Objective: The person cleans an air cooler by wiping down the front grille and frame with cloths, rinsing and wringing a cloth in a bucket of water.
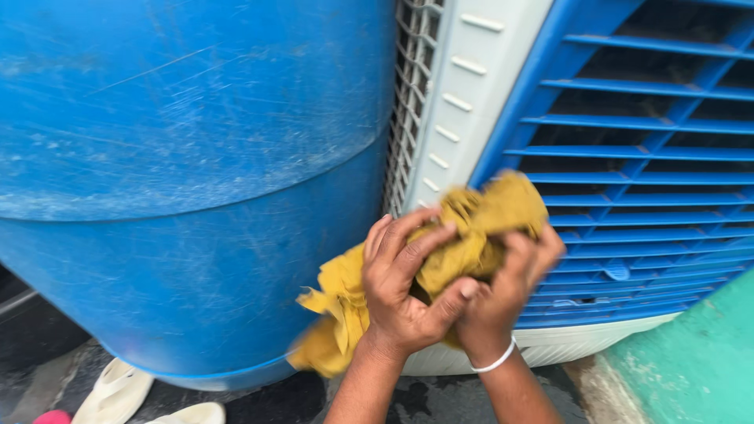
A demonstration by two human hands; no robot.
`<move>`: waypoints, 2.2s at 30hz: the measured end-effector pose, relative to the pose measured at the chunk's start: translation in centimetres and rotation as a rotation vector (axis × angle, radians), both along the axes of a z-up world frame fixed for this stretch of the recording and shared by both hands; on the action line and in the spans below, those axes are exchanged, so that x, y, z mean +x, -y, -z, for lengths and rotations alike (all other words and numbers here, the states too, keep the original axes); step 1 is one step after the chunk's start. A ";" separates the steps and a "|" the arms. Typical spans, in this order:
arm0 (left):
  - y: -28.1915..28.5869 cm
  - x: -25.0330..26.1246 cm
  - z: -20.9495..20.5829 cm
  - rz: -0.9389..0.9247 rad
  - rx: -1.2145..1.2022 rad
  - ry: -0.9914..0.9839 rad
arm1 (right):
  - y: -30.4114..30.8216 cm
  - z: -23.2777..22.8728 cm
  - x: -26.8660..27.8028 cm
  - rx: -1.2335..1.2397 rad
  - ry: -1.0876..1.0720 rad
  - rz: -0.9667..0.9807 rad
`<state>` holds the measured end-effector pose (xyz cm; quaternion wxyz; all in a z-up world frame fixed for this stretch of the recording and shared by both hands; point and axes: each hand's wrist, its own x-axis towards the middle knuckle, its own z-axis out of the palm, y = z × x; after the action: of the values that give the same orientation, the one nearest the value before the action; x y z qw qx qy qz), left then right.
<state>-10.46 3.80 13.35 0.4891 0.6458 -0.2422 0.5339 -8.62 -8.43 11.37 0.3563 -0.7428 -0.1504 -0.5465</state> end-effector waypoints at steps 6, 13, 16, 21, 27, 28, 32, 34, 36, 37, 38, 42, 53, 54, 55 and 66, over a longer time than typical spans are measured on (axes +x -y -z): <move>1.2 3.8 3.4 0.603 -0.546 -0.331 | 2.6 -2.6 -2.5 -0.245 -0.292 -0.714; 3.0 5.1 1.8 0.012 -0.457 -0.030 | 15.0 3.5 4.8 -0.359 -0.007 0.115; 4.5 7.3 2.1 -0.298 -0.261 0.012 | 17.0 7.2 9.0 -0.546 0.049 0.249; 4.8 11.2 4.7 -0.128 -0.231 -0.114 | 17.5 10.9 12.3 -0.493 0.134 0.318; 4.7 11.7 6.3 -0.024 -0.369 -0.174 | 17.1 11.7 12.5 -0.432 0.116 0.331; 4.5 11.8 6.7 0.012 -0.378 -0.226 | 17.0 11.8 12.4 -0.422 0.114 0.338; 3.4 11.9 9.0 0.031 -0.366 -0.326 | 16.7 11.7 12.2 -0.406 0.087 0.339; 2.8 11.4 10.7 -0.054 -0.300 -0.372 | 16.3 12.0 12.1 -0.373 0.074 0.326; 2.3 10.5 12.2 -0.144 -0.239 -0.412 | 16.3 12.1 12.1 -0.374 0.062 0.325; 1.9 9.9 12.7 -0.214 -0.145 -0.459 | 16.2 12.1 12.1 -0.374 0.053 0.333; 1.7 9.2 13.0 -0.284 -0.051 -0.505 | 16.3 12.1 12.0 -0.372 0.054 0.325; 1.2 6.2 12.1 -0.513 0.145 -0.592 | 16.4 12.3 12.2 -0.387 0.030 0.346; 3.6 6.4 -1.6 -0.059 -0.310 -0.173 | 16.5 12.2 12.2 -0.390 0.043 0.358; 4.0 6.9 -3.0 0.031 -0.347 -0.139 | 16.5 12.1 12.3 -0.385 0.050 0.356; 4.8 7.3 -3.9 0.037 -0.349 -0.140 | 16.3 12.2 12.3 -0.377 0.056 0.353; 7.9 9.0 12.9 -0.538 0.025 -0.120 | 16.2 12.1 12.2 -0.374 0.063 0.331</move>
<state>-1.48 -4.09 0.41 0.3349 0.7234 -0.0392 0.6025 3.61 -24.65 -0.76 0.1134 -0.7928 -0.1363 -0.5832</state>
